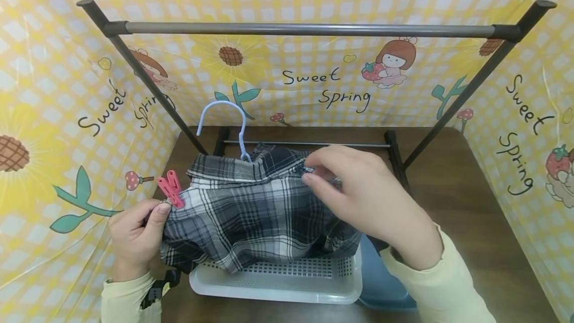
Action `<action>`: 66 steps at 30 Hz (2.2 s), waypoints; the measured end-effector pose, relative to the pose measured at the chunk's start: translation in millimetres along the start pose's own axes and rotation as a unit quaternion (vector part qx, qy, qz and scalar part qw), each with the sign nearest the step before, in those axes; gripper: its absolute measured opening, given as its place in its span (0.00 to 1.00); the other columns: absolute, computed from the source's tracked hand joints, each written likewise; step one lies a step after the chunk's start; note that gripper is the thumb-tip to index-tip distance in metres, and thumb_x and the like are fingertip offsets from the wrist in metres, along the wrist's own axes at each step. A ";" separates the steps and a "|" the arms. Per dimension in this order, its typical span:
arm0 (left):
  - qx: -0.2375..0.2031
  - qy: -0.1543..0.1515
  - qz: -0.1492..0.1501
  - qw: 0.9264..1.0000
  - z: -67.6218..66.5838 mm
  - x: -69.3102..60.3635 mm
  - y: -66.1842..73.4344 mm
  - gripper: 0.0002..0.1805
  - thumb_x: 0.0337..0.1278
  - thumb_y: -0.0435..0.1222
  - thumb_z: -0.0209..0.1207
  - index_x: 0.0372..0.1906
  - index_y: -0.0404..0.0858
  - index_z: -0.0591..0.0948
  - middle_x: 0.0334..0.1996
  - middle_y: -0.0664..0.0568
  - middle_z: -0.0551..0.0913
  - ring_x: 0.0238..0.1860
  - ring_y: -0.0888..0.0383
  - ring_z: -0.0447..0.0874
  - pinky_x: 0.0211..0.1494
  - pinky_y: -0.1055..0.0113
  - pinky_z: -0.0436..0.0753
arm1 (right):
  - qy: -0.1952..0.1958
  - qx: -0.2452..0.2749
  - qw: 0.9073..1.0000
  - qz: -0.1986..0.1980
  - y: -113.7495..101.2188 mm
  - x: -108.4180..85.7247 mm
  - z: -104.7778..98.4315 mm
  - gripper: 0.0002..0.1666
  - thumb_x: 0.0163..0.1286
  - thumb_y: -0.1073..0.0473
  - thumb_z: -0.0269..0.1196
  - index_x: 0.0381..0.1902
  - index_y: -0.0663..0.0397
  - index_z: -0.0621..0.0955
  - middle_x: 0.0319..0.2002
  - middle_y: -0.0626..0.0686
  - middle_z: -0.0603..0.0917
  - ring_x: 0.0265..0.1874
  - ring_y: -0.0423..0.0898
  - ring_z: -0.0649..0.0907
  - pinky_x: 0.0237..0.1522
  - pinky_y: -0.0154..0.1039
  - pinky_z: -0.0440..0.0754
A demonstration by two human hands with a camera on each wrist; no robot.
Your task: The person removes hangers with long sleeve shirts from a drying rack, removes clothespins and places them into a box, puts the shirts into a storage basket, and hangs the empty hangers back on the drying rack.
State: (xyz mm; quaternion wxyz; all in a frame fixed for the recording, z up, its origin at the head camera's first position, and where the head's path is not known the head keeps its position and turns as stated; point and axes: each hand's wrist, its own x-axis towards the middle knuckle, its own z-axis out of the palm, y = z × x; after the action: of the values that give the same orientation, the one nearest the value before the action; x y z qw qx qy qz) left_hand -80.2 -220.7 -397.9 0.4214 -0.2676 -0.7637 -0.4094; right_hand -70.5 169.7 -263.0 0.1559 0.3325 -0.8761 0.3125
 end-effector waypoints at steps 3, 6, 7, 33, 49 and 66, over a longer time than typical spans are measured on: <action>0.003 0.002 0.000 1.000 0.7 -0.1 0.7 0.30 0.71 0.52 0.58 0.18 0.33 0.79 0.15 0.50 0.74 0.14 0.63 0.65 0.18 0.71 0.67 | -0.006 0.008 1.000 -0.019 -4.7 5.8 5.0 0.14 0.64 0.66 0.71 0.46 0.48 0.85 0.42 0.39 0.84 0.37 0.33 0.81 0.37 0.40 0.81; 0.008 0.008 0.004 1.000 2.0 -0.3 0.9 0.30 0.71 0.52 0.58 0.18 0.33 0.79 0.15 0.49 0.75 0.14 0.62 0.66 0.18 0.71 0.67 | -0.019 0.014 0.999 -0.023 -9.4 11.1 9.6 0.12 0.66 0.64 0.70 0.46 0.48 0.84 0.41 0.38 0.83 0.36 0.32 0.80 0.36 0.40 0.81; 0.010 0.009 0.006 1.000 2.5 -0.1 1.2 0.31 0.71 0.52 0.58 0.18 0.33 0.79 0.15 0.49 0.75 0.14 0.62 0.67 0.18 0.71 0.68 | -0.026 0.016 0.999 -0.022 -10.9 12.8 11.3 0.12 0.66 0.64 0.70 0.47 0.48 0.84 0.40 0.38 0.83 0.36 0.32 0.80 0.36 0.40 0.81; 0.016 0.064 0.139 0.988 26.1 13.7 19.9 0.30 0.73 0.46 0.58 0.13 0.35 0.76 0.11 0.52 0.71 0.09 0.58 0.63 0.10 0.65 0.61 | -0.094 0.048 0.987 -0.121 -50.8 40.4 55.0 0.15 0.71 0.57 0.68 0.52 0.57 0.83 0.43 0.48 0.84 0.27 0.35 0.76 0.32 0.31 0.77; 0.021 0.049 0.157 0.986 30.1 14.4 21.9 0.29 0.74 0.45 0.56 0.14 0.35 0.76 0.11 0.53 0.71 0.09 0.60 0.63 0.09 0.67 0.61 | -0.111 0.001 0.988 -0.108 -66.3 64.0 87.3 0.28 0.72 0.53 0.67 0.65 0.58 0.76 0.48 0.50 0.80 0.20 0.35 0.72 0.24 0.30 0.74; 0.044 0.016 0.153 0.987 29.0 9.5 18.0 0.27 0.75 0.45 0.54 0.16 0.37 0.76 0.12 0.55 0.69 0.10 0.63 0.60 0.11 0.71 0.57 | -0.166 -0.070 0.981 -0.070 -71.7 83.2 99.0 0.14 0.69 0.50 0.69 0.44 0.49 0.78 0.35 0.45 0.73 0.16 0.38 0.70 0.16 0.31 0.68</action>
State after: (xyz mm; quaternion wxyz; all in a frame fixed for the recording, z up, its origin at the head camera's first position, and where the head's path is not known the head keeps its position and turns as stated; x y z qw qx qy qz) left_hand -83.7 -186.0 -391.6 0.5027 -0.3555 -0.7244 -0.3102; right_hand -89.0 23.1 -265.9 0.0527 0.4288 -0.8839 0.1794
